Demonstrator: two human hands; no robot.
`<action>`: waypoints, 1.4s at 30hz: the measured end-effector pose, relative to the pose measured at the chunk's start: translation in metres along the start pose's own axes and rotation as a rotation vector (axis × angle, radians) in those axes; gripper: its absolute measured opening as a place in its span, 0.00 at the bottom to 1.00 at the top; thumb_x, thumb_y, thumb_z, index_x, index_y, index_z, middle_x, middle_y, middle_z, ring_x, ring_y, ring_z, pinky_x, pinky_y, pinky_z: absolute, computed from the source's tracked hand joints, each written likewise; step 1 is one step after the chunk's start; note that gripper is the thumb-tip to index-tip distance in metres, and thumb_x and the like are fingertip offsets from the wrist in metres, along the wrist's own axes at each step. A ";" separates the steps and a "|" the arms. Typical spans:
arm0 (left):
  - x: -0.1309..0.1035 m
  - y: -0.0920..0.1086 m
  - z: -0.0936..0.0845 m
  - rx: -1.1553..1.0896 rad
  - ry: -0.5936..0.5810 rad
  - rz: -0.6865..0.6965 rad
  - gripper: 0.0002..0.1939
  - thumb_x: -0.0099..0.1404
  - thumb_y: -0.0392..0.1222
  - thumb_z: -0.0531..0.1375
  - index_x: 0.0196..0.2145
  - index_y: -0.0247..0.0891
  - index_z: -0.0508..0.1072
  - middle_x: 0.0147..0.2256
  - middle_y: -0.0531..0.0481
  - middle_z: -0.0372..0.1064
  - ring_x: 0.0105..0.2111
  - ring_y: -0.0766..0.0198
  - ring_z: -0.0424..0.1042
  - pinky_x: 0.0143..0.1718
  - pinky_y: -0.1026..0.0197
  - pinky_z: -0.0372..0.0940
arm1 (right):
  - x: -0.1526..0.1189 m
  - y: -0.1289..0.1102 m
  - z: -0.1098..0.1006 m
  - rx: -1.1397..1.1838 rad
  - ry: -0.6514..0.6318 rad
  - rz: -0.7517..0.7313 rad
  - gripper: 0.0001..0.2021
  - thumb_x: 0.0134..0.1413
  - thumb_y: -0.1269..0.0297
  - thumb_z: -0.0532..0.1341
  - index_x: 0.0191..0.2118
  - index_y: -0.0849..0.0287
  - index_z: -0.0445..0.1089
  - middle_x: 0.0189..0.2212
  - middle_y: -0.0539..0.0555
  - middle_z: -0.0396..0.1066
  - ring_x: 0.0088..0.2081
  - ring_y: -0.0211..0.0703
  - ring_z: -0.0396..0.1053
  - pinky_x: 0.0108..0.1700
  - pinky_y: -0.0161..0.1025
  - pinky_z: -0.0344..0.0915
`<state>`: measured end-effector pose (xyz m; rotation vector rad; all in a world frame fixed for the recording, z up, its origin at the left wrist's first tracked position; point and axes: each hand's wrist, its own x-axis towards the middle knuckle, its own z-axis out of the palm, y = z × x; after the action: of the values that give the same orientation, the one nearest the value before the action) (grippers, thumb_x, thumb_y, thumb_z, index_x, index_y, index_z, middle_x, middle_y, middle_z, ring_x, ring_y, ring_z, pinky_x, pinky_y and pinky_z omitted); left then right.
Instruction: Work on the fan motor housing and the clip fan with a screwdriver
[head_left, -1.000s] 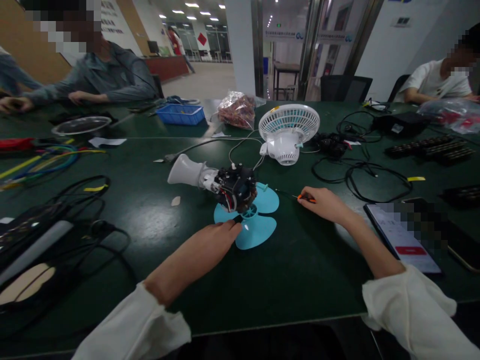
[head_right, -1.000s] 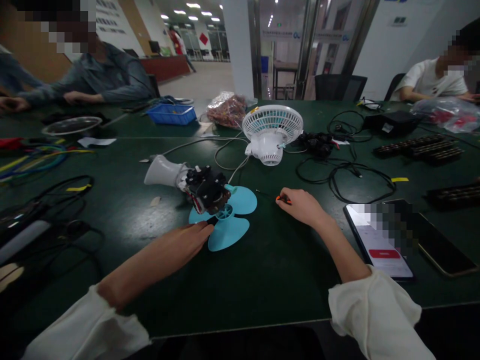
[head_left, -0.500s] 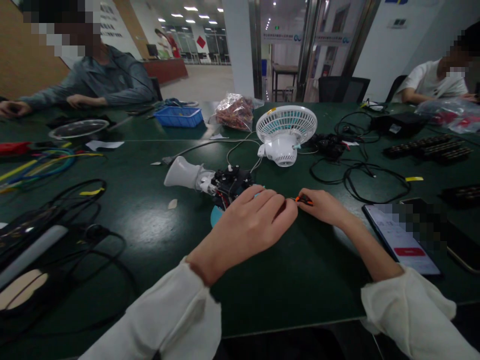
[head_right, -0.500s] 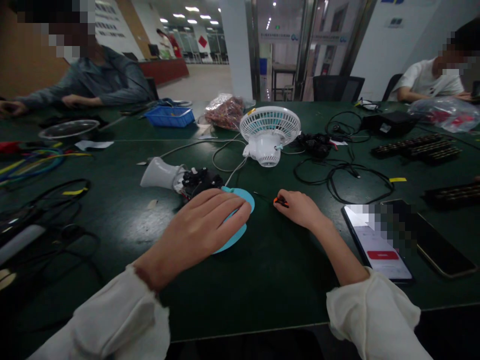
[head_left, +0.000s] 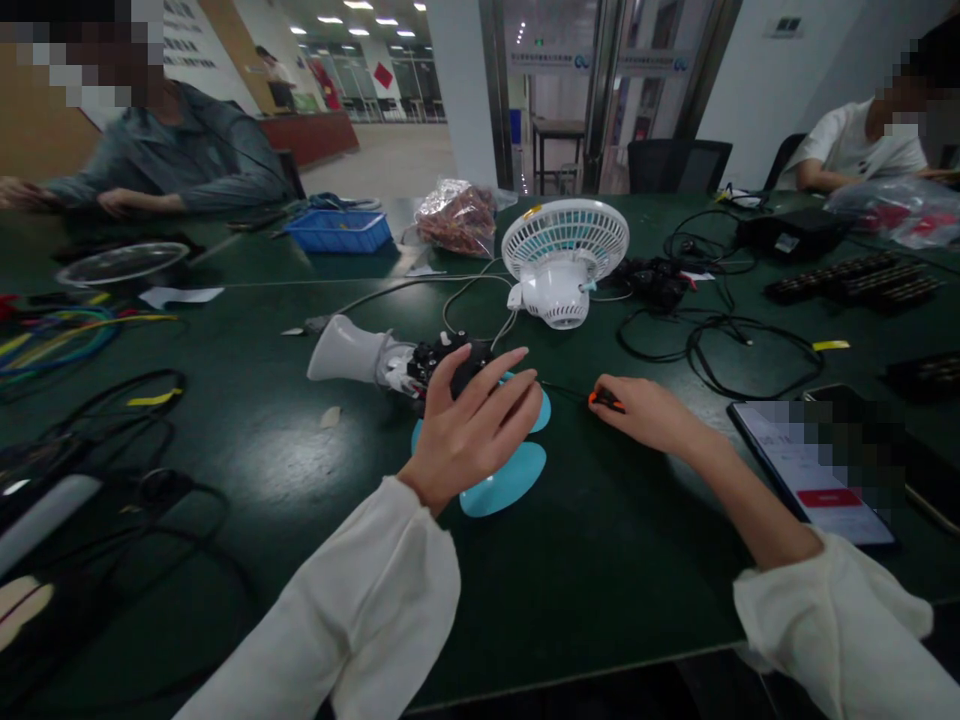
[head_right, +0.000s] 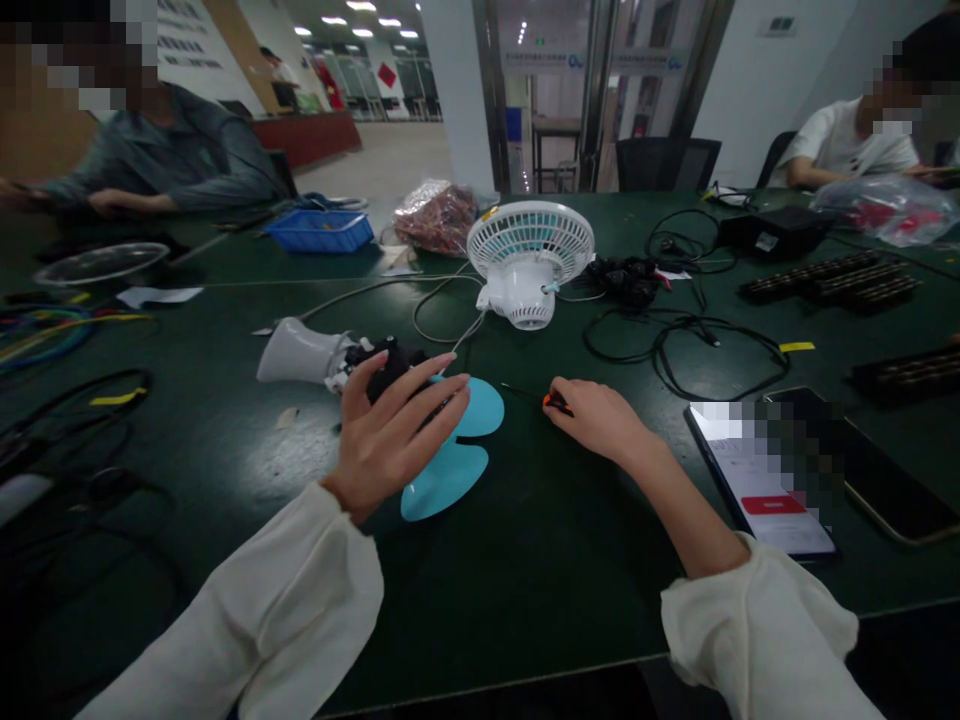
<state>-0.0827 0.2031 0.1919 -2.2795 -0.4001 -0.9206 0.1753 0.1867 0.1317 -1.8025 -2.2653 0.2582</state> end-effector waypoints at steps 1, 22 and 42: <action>0.000 0.000 0.001 -0.007 0.009 -0.005 0.09 0.64 0.28 0.57 0.40 0.37 0.73 0.43 0.48 0.76 0.53 0.56 0.70 0.60 0.43 0.54 | 0.000 -0.001 0.000 -0.005 -0.002 -0.003 0.08 0.62 0.56 0.55 0.39 0.55 0.64 0.35 0.54 0.74 0.34 0.45 0.71 0.29 0.35 0.54; -0.008 0.007 0.010 0.039 0.018 -0.175 0.08 0.62 0.32 0.59 0.38 0.42 0.73 0.47 0.51 0.75 0.56 0.53 0.66 0.63 0.33 0.40 | -0.004 -0.004 -0.005 0.012 -0.048 -0.003 0.09 0.61 0.58 0.56 0.43 0.55 0.67 0.37 0.56 0.74 0.37 0.47 0.72 0.33 0.37 0.59; -0.006 0.011 0.010 -0.014 0.029 -0.419 0.21 0.58 0.31 0.58 0.49 0.43 0.69 0.37 0.52 0.77 0.51 0.53 0.69 0.65 0.35 0.34 | -0.035 -0.034 -0.058 0.519 0.183 -0.184 0.08 0.57 0.61 0.61 0.38 0.57 0.75 0.35 0.51 0.76 0.36 0.40 0.71 0.38 0.34 0.64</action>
<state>-0.0765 0.2012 0.1778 -2.2310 -0.8839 -1.1594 0.1678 0.1449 0.1938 -1.2910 -1.9819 0.5605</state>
